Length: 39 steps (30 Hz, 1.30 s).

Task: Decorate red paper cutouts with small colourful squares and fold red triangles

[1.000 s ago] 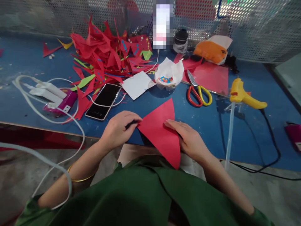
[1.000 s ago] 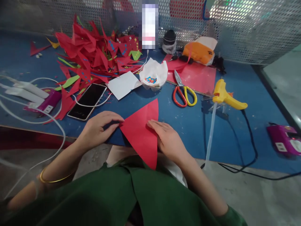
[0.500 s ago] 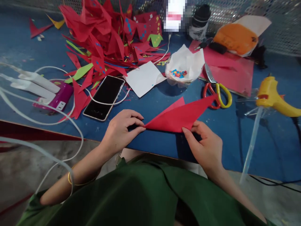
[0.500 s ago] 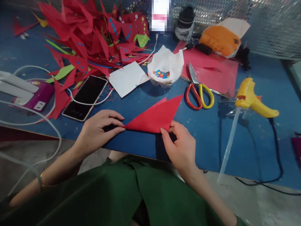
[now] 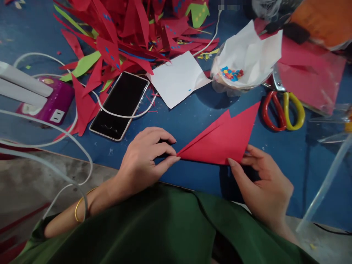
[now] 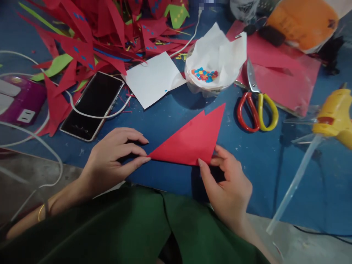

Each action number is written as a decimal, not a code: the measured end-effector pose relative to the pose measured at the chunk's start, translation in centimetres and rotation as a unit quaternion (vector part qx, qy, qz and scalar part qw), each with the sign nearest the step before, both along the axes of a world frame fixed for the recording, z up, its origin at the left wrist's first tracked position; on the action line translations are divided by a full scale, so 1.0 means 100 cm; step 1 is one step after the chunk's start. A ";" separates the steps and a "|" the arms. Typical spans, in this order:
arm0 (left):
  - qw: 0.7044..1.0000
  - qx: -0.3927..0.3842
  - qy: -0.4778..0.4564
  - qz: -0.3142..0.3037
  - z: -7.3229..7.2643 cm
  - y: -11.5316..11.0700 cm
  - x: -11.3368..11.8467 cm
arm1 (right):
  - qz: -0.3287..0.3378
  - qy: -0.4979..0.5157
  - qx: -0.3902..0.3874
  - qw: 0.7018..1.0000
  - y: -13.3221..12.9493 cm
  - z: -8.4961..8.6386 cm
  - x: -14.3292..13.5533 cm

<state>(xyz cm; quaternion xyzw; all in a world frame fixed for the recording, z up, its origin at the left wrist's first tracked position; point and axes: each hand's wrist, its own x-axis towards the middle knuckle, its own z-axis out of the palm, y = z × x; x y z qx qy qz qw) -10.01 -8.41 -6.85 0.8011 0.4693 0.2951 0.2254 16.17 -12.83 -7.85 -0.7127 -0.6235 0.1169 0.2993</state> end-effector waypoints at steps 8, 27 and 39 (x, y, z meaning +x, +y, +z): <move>1.000 -0.013 -0.003 -0.002 0.002 0.000 0.000 | 0.014 -0.020 0.002 1.000 -0.001 0.005 -0.001; 0.997 -0.051 0.039 0.042 0.007 -0.001 0.009 | 0.011 -0.039 -0.003 0.999 0.005 0.010 -0.006; 0.998 -0.055 0.028 0.032 0.005 -0.002 0.006 | -0.005 -0.036 -0.030 0.999 0.006 0.013 -0.008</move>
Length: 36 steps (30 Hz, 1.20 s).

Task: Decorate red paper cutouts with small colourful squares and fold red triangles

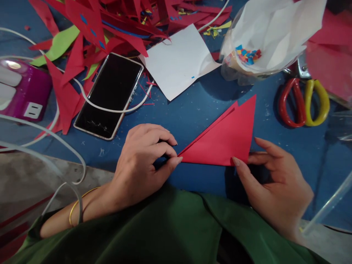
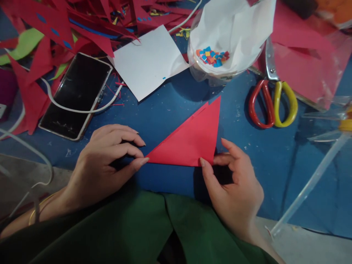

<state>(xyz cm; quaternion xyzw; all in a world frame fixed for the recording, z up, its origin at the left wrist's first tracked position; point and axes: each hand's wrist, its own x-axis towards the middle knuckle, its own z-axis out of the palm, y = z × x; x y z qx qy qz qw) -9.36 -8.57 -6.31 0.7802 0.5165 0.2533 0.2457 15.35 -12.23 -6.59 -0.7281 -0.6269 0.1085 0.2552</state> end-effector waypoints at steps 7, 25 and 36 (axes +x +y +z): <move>1.000 0.005 0.014 0.005 -0.001 -0.001 0.001 | -0.002 0.002 -0.001 1.000 0.001 0.000 -0.001; 0.999 0.016 0.038 0.014 -0.002 -0.002 0.002 | -0.005 -0.002 -0.010 1.000 -0.001 -0.002 0.000; 0.999 0.018 0.039 0.015 -0.003 -0.003 0.002 | 0.003 -0.004 -0.013 1.000 0.000 -0.002 0.001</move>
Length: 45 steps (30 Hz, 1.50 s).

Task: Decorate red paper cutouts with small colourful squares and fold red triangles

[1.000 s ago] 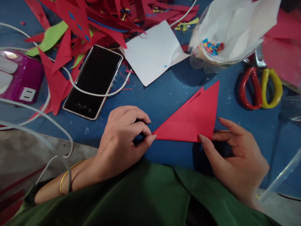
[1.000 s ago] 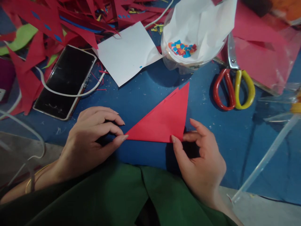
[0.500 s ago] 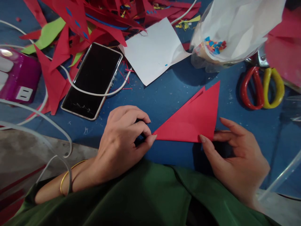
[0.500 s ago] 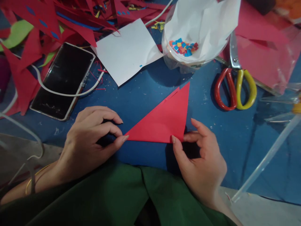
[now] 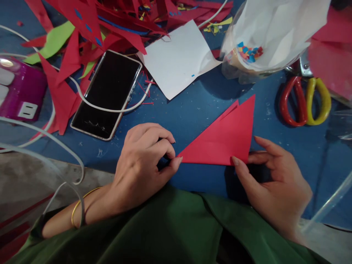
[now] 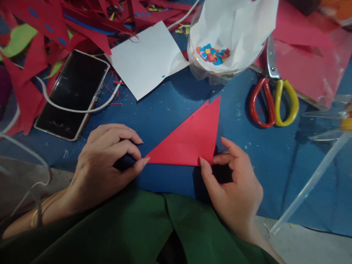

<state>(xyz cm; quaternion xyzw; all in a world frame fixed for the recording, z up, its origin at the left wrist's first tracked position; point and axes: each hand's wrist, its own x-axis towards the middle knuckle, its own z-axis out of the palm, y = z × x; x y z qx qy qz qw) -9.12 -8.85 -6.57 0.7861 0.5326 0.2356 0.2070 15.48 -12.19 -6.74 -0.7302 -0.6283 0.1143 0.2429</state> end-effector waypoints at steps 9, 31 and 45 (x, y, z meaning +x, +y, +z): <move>0.996 0.066 0.020 -0.052 0.000 0.000 0.001 | 0.006 -0.006 0.000 1.000 0.001 0.000 0.001; 0.949 0.186 0.195 -0.166 -0.007 -0.028 0.012 | 0.010 0.019 0.012 1.000 0.004 -0.011 0.006; 0.928 0.272 0.221 -0.127 -0.013 -0.037 0.019 | 0.172 -0.115 0.228 0.951 -0.019 -0.010 0.008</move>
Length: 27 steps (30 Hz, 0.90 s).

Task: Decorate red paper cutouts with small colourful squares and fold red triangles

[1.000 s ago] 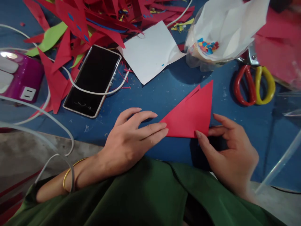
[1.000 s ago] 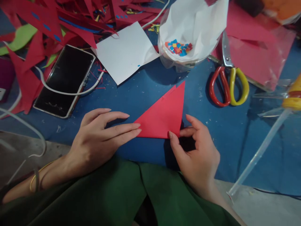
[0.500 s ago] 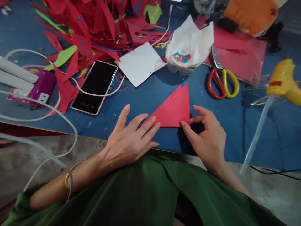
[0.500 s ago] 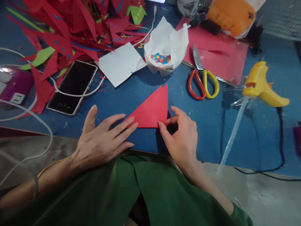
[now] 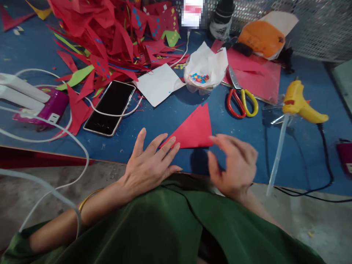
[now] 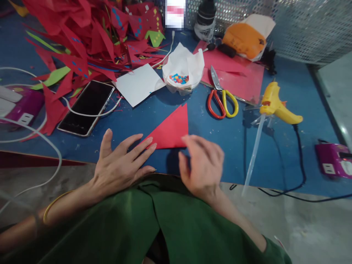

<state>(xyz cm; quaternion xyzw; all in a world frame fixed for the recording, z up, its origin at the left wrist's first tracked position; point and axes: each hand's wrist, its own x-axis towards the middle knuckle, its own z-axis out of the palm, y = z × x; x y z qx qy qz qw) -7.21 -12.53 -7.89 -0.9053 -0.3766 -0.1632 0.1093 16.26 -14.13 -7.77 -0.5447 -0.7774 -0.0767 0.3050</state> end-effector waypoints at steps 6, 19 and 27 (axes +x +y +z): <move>1.000 -0.018 -0.004 0.016 0.002 -0.005 0.004 | 0.233 -0.147 -0.042 0.960 0.000 -0.004 -0.020; 0.998 -0.053 0.001 0.032 -0.005 -0.009 0.002 | 0.229 -0.166 -0.041 0.958 0.002 -0.008 -0.023; 0.999 -0.036 0.005 0.035 -0.003 -0.008 0.003 | 0.152 -0.156 -0.050 0.975 -0.011 -0.006 -0.003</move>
